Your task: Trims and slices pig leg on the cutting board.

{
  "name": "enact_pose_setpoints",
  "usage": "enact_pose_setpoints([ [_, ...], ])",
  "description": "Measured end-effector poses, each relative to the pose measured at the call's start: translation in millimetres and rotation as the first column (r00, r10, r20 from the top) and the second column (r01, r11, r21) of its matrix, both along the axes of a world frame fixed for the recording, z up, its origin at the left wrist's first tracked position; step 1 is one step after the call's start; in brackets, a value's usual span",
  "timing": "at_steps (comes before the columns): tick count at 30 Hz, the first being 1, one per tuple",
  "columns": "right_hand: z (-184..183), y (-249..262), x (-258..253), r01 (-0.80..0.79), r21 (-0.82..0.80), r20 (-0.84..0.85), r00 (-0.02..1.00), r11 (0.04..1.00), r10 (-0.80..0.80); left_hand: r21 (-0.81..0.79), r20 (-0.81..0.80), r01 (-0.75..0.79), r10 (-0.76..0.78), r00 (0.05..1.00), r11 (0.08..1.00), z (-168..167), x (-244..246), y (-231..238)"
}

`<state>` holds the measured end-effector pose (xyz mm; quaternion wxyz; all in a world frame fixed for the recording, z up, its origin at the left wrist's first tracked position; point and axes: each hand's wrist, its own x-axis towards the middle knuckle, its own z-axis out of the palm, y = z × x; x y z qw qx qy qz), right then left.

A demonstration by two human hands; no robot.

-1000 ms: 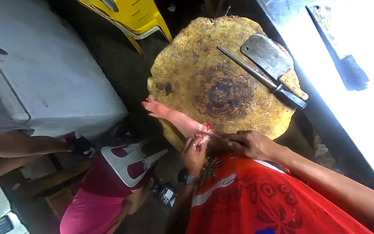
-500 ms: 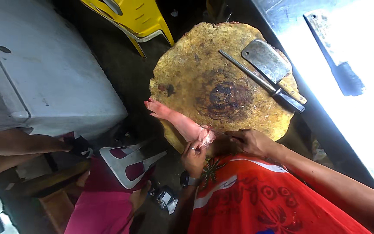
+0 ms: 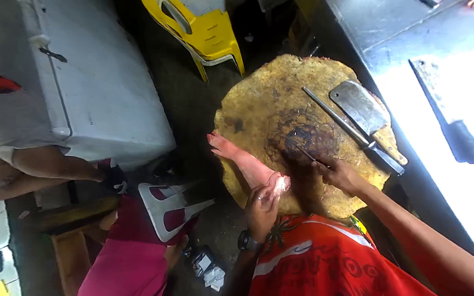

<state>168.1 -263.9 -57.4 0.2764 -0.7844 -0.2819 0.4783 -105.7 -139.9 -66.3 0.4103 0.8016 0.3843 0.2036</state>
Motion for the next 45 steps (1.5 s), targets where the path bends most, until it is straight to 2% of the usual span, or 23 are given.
enact_pose_setpoints([
  [2, -1.2, 17.9, 16.8, 0.196, 0.065, -0.167, 0.969, 0.978, -0.183, -0.078, 0.008, -0.078, 0.079, 0.997, 0.994, 5.3, 3.5, 12.6],
  [4, -2.6, 41.3, 42.0, 0.342, 0.139, -0.245, 0.921, 0.93, -0.302, -0.201, -0.023, -0.219, 0.219, 0.975, 0.955, 9.0, 7.9, 32.3],
  [9, -14.1, 121.1, 136.9, 0.603, 0.218, -0.356, 0.781, 0.767, -0.513, -0.467, -0.077, -0.435, 0.455, 0.887, 0.769, 11.2, 6.8, 98.9],
  [12, -13.2, 168.9, 192.0, 0.611, 0.201, -0.353, 0.774, 0.765, -0.525, -0.563, -0.114, -0.512, 0.553, 0.825, 0.648, 8.5, 12.6, 131.4],
  [16, -31.6, 210.9, 248.1, 0.579, 0.216, -0.342, 0.799, 0.786, -0.495, -0.588, -0.199, -0.554, 0.559, 0.805, 0.589, -0.1, 36.1, 164.1],
  [18, -42.5, 219.7, 258.8, 0.555, 0.173, -0.298, 0.817, 0.814, -0.493, -0.571, -0.234, -0.584, 0.567, 0.79, 0.577, -4.3, 47.4, 177.3],
  [20, -45.5, 210.9, 249.4, 0.532, 0.108, -0.229, 0.835, 0.84, -0.5, -0.524, -0.288, -0.607, 0.547, 0.786, 0.597, -2.6, 57.4, 185.6],
  [24, -29.0, 161.1, 201.0, 0.507, 0.086, -0.156, 0.857, 0.858, -0.491, -0.284, -0.468, -0.642, 0.481, 0.741, 0.713, -7.4, 83.6, 194.3],
  [27, -26.4, 97.6, 148.7, 0.428, 0.127, -0.069, 0.904, 0.895, -0.422, -0.155, -0.556, -0.689, 0.514, 0.653, 0.708, -23.4, 95.0, 191.5],
  [30, -20.2, 29.9, 80.8, 0.392, 0.173, -0.122, 0.919, 0.904, -0.375, -0.141, -0.502, -0.71, 0.569, 0.652, 0.689, -20.8, 100.3, 183.6],
  [33, -12.6, -21.6, 12.6, 0.495, 0.135, -0.279, 0.85, 0.859, -0.446, -0.218, -0.355, -0.714, 0.628, 0.693, 0.665, -25.8, 102.0, 168.6],
  [35, -15.8, -44.7, -18.9, 0.56, 0.108, -0.35, 0.794, 0.821, -0.496, -0.394, -0.152, -0.674, 0.679, 0.718, 0.625, -28.1, 108.2, 158.4],
  [37, -19.3, -59.7, -39.3, 0.601, 0.107, -0.394, 0.757, 0.792, -0.521, -0.636, 0.042, -0.519, 0.697, 0.716, 0.571, -25.2, 112.9, 143.6],
  [40, -18.2, -69.2, -50.6, 0.625, 0.123, -0.421, 0.736, 0.771, -0.53, -0.844, 0.155, -0.245, 0.655, 0.74, 0.477, -15.1, 114.5, 125.1],
  [42, -15.2, -71.8, -53.2, 0.636, 0.129, -0.425, 0.729, 0.761, -0.536, -0.864, 0.185, -0.176, 0.623, 0.76, 0.471, 0.9, 114.1, 113.7],
  [45, -10.7, -72.1, -54.4, 0.625, 0.156, -0.425, 0.741, 0.765, -0.52, -0.825, 0.304, -0.125, 0.619, 0.724, 0.551, 49.1, 112.8, 92.6],
])
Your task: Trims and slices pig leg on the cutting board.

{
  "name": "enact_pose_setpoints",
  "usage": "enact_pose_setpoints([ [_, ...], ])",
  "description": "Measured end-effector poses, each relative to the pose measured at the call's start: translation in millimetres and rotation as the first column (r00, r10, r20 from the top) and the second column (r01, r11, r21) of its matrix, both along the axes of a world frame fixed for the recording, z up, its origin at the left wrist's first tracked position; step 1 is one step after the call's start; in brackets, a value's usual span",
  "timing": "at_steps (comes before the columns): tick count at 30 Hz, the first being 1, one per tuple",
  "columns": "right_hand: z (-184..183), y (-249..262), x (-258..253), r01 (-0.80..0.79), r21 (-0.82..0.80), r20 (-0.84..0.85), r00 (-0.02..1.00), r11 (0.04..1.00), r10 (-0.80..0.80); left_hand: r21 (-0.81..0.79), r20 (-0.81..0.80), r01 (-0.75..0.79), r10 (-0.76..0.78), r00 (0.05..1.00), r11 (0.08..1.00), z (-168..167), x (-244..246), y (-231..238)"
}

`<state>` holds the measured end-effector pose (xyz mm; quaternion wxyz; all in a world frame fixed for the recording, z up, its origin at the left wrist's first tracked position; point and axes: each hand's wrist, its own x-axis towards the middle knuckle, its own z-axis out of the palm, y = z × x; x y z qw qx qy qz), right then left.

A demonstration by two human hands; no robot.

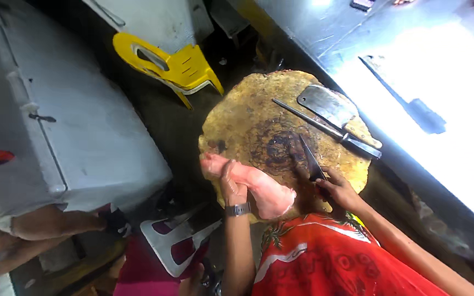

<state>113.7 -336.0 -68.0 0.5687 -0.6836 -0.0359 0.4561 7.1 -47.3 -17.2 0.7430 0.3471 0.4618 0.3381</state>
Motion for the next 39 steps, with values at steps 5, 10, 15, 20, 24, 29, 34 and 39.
enact_pose_setpoints([
  [5, 24.3, 19.6, -7.7, -0.1, -0.008, 0.106, 0.989, 0.995, 0.101, 0.315, 0.161, -0.072, 0.022, 0.987, 0.946, 73.0, -14.0, -26.8],
  [10, 64.6, 65.5, -29.2, -0.387, -0.096, 0.551, 0.747, 0.917, 0.372, 0.496, 0.135, -0.196, 0.149, 0.98, 0.846, 61.3, -8.5, -28.1],
  [15, 65.5, 90.6, -33.4, -0.468, -0.199, 0.542, 0.68, 0.861, 0.494, 0.566, 0.08, -0.188, 0.174, 0.982, 0.803, 60.6, -7.6, -20.6],
  [20, 33.1, 80.0, -15.5, -0.442, -0.308, 0.367, 0.762, 0.842, 0.534, 0.52, 0.069, -0.209, 0.203, 0.977, 0.829, 64.0, -18.4, -12.4],
  [24, 73.0, 91.3, -25.5, -0.5, -0.201, 0.548, 0.656, 0.843, 0.519, 0.513, 0.071, -0.209, 0.202, 0.977, 0.832, 65.0, -24.5, -15.1],
  [29, 43.3, 86.3, -7.2, -0.503, -0.32, 0.372, 0.713, 0.803, 0.594, 0.516, 0.083, -0.182, 0.163, 0.983, 0.837, 64.6, -45.9, -18.6],
  [34, 50.4, 73.3, -5.1, -0.501, -0.35, 0.425, 0.667, 0.791, 0.611, 0.528, 0.167, -0.184, 0.112, 0.98, 0.829, 58.5, -69.0, -18.5],
  [39, 71.7, 69.8, -12.6, -0.582, -0.314, 0.463, 0.596, 0.75, 0.656, 0.547, 0.215, -0.172, 0.061, 0.975, 0.819, 57.6, -77.3, -19.5],
])
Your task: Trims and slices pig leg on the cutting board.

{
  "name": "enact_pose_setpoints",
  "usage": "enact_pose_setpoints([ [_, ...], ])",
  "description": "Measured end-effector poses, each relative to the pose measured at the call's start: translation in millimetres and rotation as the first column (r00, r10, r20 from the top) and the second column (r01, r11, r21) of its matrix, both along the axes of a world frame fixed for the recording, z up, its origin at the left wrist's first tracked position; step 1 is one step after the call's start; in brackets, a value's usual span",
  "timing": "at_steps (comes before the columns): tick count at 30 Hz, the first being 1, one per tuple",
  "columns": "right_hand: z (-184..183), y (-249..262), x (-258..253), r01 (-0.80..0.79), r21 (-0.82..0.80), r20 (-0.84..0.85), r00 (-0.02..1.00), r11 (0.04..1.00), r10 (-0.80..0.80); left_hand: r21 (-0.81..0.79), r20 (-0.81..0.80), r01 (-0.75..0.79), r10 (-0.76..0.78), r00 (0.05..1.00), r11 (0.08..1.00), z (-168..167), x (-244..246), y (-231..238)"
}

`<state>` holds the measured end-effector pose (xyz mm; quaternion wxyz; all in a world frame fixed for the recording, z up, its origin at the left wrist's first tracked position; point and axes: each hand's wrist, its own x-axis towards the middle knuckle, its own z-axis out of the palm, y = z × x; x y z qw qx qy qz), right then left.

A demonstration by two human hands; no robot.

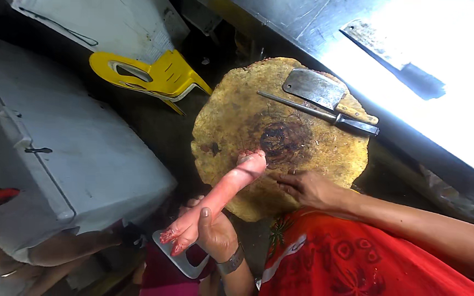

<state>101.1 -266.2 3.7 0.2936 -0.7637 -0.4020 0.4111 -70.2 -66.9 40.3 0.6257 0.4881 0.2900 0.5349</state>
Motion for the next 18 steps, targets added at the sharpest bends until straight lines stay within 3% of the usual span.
enact_pose_setpoints([
  [4, -30.7, -10.8, 24.7, 0.12, -0.179, 0.059, 0.992, 0.976, -0.111, 0.023, 0.021, -0.001, 0.0, 1.0, 1.0, -5.5, -4.8, 2.9],
  [10, 28.4, 3.2, -4.7, -0.072, 0.054, 0.059, 0.996, 0.996, 0.069, 0.04, 0.004, 0.021, -0.021, 1.0, 0.999, -1.4, -7.7, 1.7],
  [15, -15.8, 15.5, -0.3, 0.08, -0.085, 0.033, 0.996, 0.993, -0.077, 0.069, -0.079, -0.105, 0.11, 0.991, 0.992, 2.2, -4.7, -6.8],
  [18, 2.5, 25.8, -13.4, 0.04, 0.037, 0.03, 0.999, 0.999, -0.041, 0.079, -0.134, -0.21, 0.219, 0.967, 0.975, 5.1, 0.9, -13.2],
])
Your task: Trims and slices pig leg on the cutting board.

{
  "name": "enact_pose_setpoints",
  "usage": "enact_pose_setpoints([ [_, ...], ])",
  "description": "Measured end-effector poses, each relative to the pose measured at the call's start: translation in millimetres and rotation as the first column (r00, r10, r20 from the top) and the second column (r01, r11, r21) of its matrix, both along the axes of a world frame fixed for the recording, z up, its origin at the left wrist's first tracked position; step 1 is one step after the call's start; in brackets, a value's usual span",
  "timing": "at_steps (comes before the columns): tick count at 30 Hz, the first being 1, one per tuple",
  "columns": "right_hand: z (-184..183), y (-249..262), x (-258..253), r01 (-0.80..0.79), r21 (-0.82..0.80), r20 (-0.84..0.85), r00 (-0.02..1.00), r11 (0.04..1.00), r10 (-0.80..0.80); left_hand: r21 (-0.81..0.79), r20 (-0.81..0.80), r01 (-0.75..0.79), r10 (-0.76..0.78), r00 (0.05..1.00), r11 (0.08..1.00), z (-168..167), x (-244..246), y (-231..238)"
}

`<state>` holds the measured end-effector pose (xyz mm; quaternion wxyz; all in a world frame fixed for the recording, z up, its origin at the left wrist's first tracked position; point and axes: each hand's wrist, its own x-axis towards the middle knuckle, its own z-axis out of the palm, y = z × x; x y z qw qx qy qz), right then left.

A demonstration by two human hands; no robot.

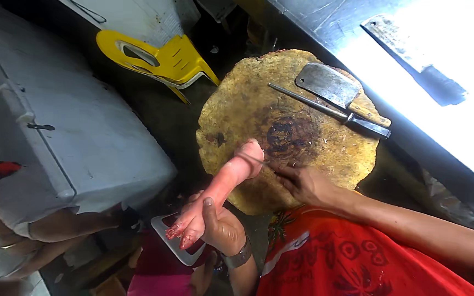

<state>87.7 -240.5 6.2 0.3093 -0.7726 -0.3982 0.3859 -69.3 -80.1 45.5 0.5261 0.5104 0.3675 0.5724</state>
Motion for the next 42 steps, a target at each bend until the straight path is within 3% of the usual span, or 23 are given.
enact_pose_setpoints([
  [3, 22.7, 13.2, -20.6, -0.11, 0.131, -0.004, 0.994, 0.985, 0.111, -0.021, -0.037, -0.064, 0.064, 0.997, 0.998, 3.0, 5.9, -0.7],
  [9, -30.2, 20.7, 9.8, 0.056, -0.121, -0.017, 0.998, 0.991, -0.058, -0.064, 0.0, -0.074, 0.074, 0.997, 0.995, 4.1, 3.8, 3.3],
  [11, -27.6, 19.3, 12.1, 0.07, -0.143, 0.014, 0.998, 0.987, -0.068, -0.067, 0.022, -0.033, 0.035, 0.999, 0.997, 1.4, -0.7, 5.6],
  [15, -10.3, 4.5, -0.2, -0.044, 0.023, 0.076, 0.996, 0.999, 0.042, -0.045, 0.096, 0.147, -0.142, 0.985, 0.988, -5.4, -11.5, 11.8],
  [19, -42.7, -25.4, 26.4, 0.114, -0.114, 0.024, 0.993, 0.987, -0.112, -0.02, 0.15, 0.334, -0.327, 0.933, 0.942, -8.8, -20.1, 17.6],
  [24, -55.4, -57.9, 50.4, 0.303, -0.18, -0.018, 0.95, 0.936, -0.311, -0.125, 0.279, 0.372, -0.327, 0.903, 0.92, -19.3, -11.5, 15.8],
  [27, -58.0, -65.0, 50.5, 0.366, -0.168, -0.077, 0.921, 0.915, -0.383, -0.258, 0.173, 0.267, -0.228, 0.958, 0.928, -37.0, 18.1, -4.0],
  [30, -60.1, -56.7, 39.4, 0.393, -0.151, -0.15, 0.898, 0.907, -0.414, -0.292, -0.035, 0.231, -0.252, 0.967, 0.928, -49.0, 58.3, -29.8],
  [34, -62.7, -48.1, 30.0, 0.438, -0.121, -0.19, 0.871, 0.891, -0.454, -0.3, -0.017, 0.298, -0.318, 0.948, 0.906, -40.1, 87.7, -38.0],
  [38, -50.0, -57.8, 28.7, 0.361, -0.04, -0.103, 0.926, 0.932, -0.364, -0.298, 0.0, 0.22, -0.23, 0.973, 0.929, -28.8, 73.8, -36.5],
  [42, -18.0, -61.5, 5.7, 0.102, 0.066, -0.064, 0.993, 0.993, -0.098, -0.199, -0.035, 0.092, -0.101, 0.994, 0.976, -27.6, 45.5, -20.3],
])
